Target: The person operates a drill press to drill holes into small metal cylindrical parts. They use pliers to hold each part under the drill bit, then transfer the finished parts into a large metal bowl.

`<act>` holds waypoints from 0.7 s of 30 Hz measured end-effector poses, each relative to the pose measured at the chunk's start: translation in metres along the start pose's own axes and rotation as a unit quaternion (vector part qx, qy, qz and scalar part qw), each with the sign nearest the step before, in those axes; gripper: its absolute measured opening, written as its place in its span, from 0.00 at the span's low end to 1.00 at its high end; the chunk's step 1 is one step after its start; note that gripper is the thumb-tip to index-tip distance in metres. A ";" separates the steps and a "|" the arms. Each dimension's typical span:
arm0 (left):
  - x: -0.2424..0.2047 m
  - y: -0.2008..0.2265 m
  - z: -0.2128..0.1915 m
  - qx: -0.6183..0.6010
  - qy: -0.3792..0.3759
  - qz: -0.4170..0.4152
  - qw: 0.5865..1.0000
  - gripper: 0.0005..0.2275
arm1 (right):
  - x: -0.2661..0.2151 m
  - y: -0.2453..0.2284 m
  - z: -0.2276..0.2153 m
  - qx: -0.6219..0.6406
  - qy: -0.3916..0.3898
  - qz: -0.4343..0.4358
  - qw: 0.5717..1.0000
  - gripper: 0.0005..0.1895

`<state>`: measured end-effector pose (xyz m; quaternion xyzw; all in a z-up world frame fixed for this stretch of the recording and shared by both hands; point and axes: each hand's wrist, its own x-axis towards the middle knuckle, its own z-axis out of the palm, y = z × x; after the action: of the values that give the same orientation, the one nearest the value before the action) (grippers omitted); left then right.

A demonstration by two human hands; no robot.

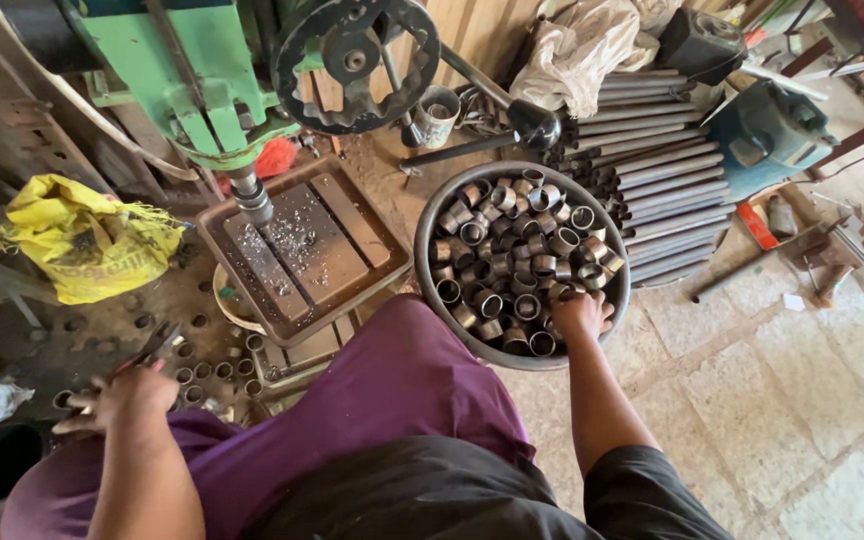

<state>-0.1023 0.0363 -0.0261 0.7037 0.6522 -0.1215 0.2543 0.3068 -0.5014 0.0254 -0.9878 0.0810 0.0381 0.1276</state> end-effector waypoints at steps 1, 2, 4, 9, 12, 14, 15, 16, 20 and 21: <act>-0.003 0.002 -0.002 -0.050 -0.008 0.019 0.999 0.24 | 0.001 0.002 0.001 0.010 0.016 -0.010 1.000 0.17; -0.009 0.006 -0.001 -0.138 -0.029 0.034 0.989 0.23 | 0.005 0.004 0.001 0.043 0.017 -0.019 0.999 0.17; -0.024 0.021 -0.001 -0.330 -0.085 0.051 0.939 0.20 | 0.014 0.007 -0.001 0.111 0.020 -0.039 0.993 0.16; -0.071 0.067 0.004 -0.603 -0.257 0.103 0.748 0.15 | 0.018 -0.011 -0.012 0.604 -0.235 -0.047 0.760 0.11; -0.102 0.094 0.016 -0.334 -0.114 0.383 0.854 0.16 | -0.009 -0.054 -0.014 0.757 -0.327 -0.040 0.564 0.11; -0.122 0.106 0.023 -0.109 -0.056 0.456 0.881 0.18 | -0.032 -0.081 -0.012 0.790 -0.365 -0.043 0.490 0.11; -0.130 0.113 0.029 -0.105 -0.134 0.404 0.899 0.17 | -0.044 -0.094 -0.009 0.794 -0.387 -0.053 0.466 0.10; -0.138 0.121 0.036 -0.124 -0.167 0.439 0.874 0.18 | -0.053 -0.107 -0.007 0.797 -0.409 -0.062 0.441 0.09; -0.149 0.124 0.063 -0.080 -0.246 0.462 0.848 0.11 | -0.088 -0.146 -0.003 0.758 -0.482 -0.071 0.434 0.14; -0.149 0.126 0.067 -0.069 -0.257 0.492 0.829 0.10 | -0.095 -0.156 -0.001 0.755 -0.512 -0.081 0.401 0.14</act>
<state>0.0142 -0.1282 0.0172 0.8557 0.1371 -0.1113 0.4863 0.2403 -0.3387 0.0738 -0.2867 -0.0841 0.4493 0.8419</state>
